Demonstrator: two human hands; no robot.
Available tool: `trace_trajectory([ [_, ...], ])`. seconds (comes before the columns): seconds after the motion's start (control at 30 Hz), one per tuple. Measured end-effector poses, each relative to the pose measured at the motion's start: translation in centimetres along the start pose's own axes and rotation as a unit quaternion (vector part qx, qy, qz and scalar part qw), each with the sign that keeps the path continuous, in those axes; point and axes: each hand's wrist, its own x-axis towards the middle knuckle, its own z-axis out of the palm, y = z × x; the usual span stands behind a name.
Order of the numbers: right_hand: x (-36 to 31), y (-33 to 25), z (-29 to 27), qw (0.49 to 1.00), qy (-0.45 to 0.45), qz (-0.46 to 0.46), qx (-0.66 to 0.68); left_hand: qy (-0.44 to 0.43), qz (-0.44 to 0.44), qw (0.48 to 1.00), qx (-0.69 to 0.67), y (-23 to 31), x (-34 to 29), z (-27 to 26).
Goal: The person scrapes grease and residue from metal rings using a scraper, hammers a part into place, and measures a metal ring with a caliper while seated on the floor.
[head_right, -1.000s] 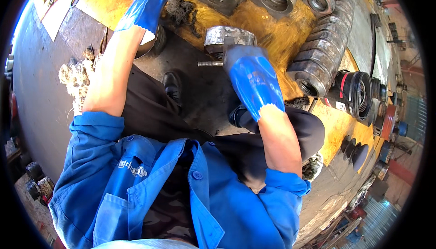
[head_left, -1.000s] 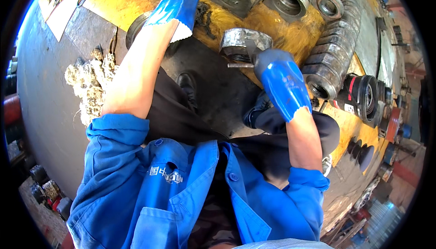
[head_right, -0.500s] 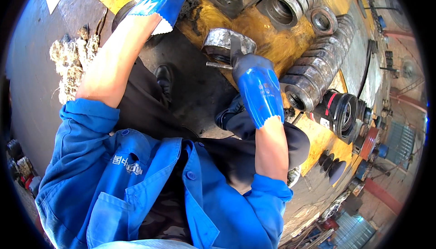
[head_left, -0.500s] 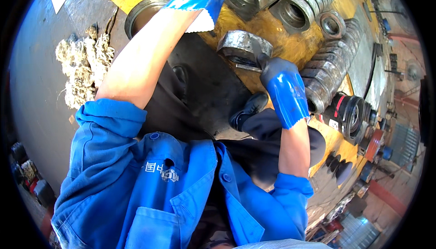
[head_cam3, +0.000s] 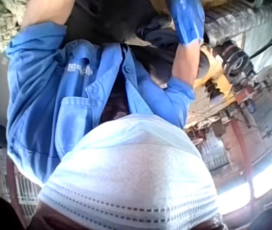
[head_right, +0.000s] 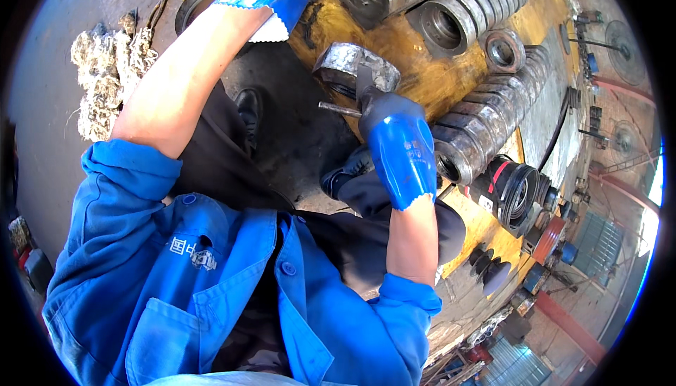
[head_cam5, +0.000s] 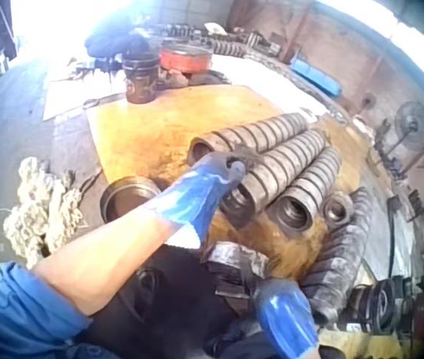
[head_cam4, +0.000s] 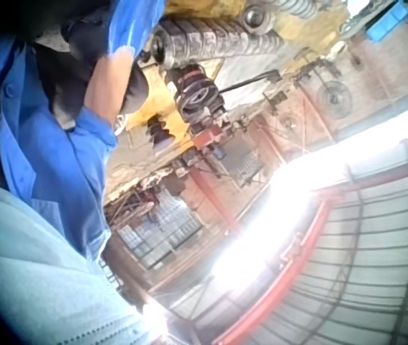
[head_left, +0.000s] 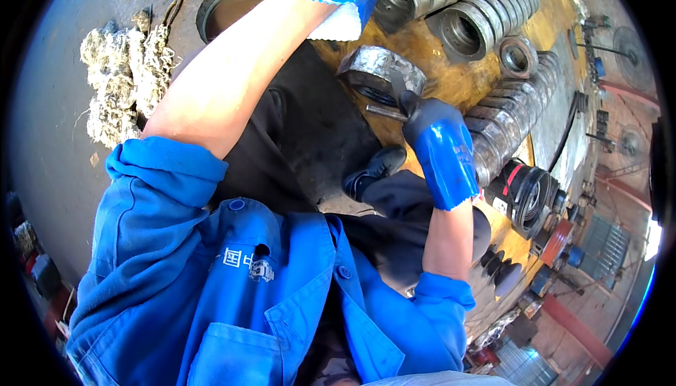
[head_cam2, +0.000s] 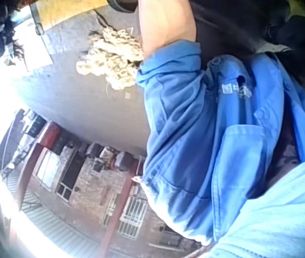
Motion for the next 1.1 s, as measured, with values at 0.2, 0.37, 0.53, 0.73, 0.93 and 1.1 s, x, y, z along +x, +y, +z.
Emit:
trace_trajectory([
  [0.2,-0.7,0.4,-1.4,0.994,-0.066,0.092,-0.002,0.004,0.064,0.997,-0.043,-0.1,0.1,0.3],
  [0.37,-1.0,1.9,0.8,0.989,-0.096,0.111,-0.002,-0.049,0.003,0.998,0.031,1.1,0.2,0.6],
  [0.53,-1.9,2.2,-0.2,0.99,-0.086,0.11,-0.006,-0.012,0.097,0.991,-0.094,0.1,0.1,3.0],
  [0.73,-0.8,2.0,1.8,0.994,-0.053,0.095,0.031,-0.008,0.006,1.0,-0.017,-1.0,0.7,1.1],
  [0.93,-2.7,3.1,1.6,0.993,-0.076,0.088,0.02,-0.022,0.028,0.999,-0.027,-2.1,1.3,1.3],
  [1.1,-4.6,4.9,4.0,0.985,-0.062,0.142,0.075,-0.054,0.035,0.997,-0.043,-1.2,0.7,0.9],
])
